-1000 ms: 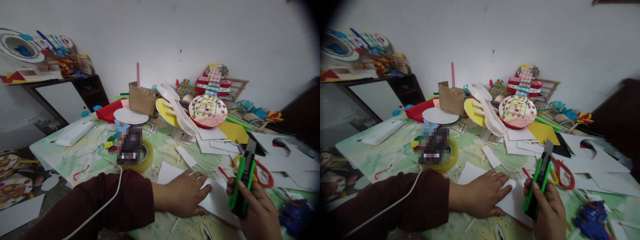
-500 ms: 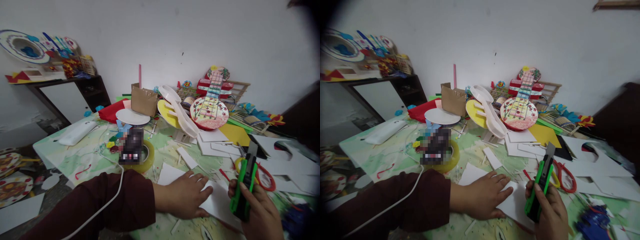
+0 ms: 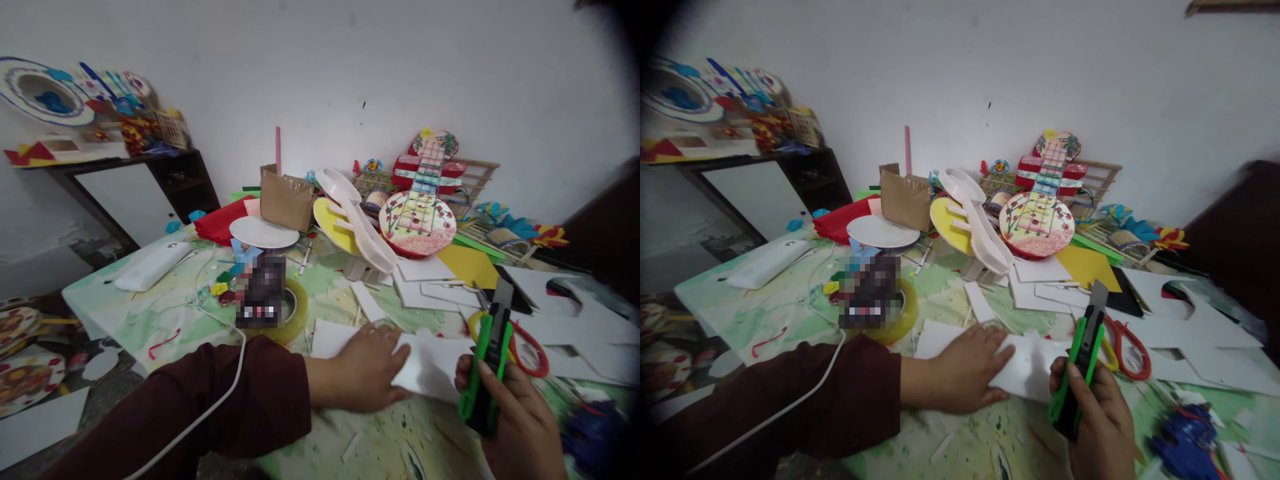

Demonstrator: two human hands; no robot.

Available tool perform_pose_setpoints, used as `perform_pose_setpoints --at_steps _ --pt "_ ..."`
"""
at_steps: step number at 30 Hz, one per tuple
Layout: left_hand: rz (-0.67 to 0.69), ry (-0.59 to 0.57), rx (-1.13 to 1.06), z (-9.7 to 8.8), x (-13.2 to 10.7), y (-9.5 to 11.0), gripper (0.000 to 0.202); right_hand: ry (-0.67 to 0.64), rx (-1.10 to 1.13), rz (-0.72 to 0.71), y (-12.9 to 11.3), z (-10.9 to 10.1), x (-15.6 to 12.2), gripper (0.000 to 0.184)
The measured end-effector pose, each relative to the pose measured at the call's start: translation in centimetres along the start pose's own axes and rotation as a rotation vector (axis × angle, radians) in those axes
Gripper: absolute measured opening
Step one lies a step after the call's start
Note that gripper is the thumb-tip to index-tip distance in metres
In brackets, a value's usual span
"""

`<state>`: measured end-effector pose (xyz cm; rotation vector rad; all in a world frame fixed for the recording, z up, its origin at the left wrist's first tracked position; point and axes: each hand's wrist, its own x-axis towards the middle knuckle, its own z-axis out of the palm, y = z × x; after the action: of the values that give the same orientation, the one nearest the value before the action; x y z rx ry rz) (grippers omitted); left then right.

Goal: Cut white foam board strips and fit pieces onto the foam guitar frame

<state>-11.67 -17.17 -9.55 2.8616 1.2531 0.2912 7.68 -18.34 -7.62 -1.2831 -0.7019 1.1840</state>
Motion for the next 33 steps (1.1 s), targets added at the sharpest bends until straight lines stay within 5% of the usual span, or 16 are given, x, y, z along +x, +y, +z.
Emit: perform_pose_setpoints --at_steps 7,13,17,23,26,29,33 --pt "-0.171 0.039 -0.013 -0.9 1.1 -0.9 0.069 -0.03 0.048 -0.146 -0.4 0.1 0.3 0.034" --pt "-0.298 0.136 -0.185 -2.5 1.2 -1.1 0.088 0.162 -0.085 -0.403 -0.5 -0.5 1.4 0.035" --pt "-0.318 0.175 -0.272 -3.3 1.2 -0.6 0.093 0.174 -0.158 -0.431 -0.2 -0.4 1.7 0.039" --pt "-0.295 0.074 -0.32 -4.1 0.9 0.1 0.111 0.091 -0.02 -0.428 -0.1 0.2 0.9 0.039" --pt "-0.234 0.041 -0.42 -4.6 0.7 -0.3 0.098 0.071 0.021 -0.417 -0.4 0.0 0.8 0.035" --pt "-0.23 -0.03 -0.673 -5.3 0.7 -0.5 0.072 0.084 0.094 -0.427 -0.7 -0.4 1.4 0.035" --pt "-0.309 -0.236 -1.178 -5.3 1.0 0.3 0.062 0.058 0.12 -0.426 -0.7 -0.8 2.5 0.04"
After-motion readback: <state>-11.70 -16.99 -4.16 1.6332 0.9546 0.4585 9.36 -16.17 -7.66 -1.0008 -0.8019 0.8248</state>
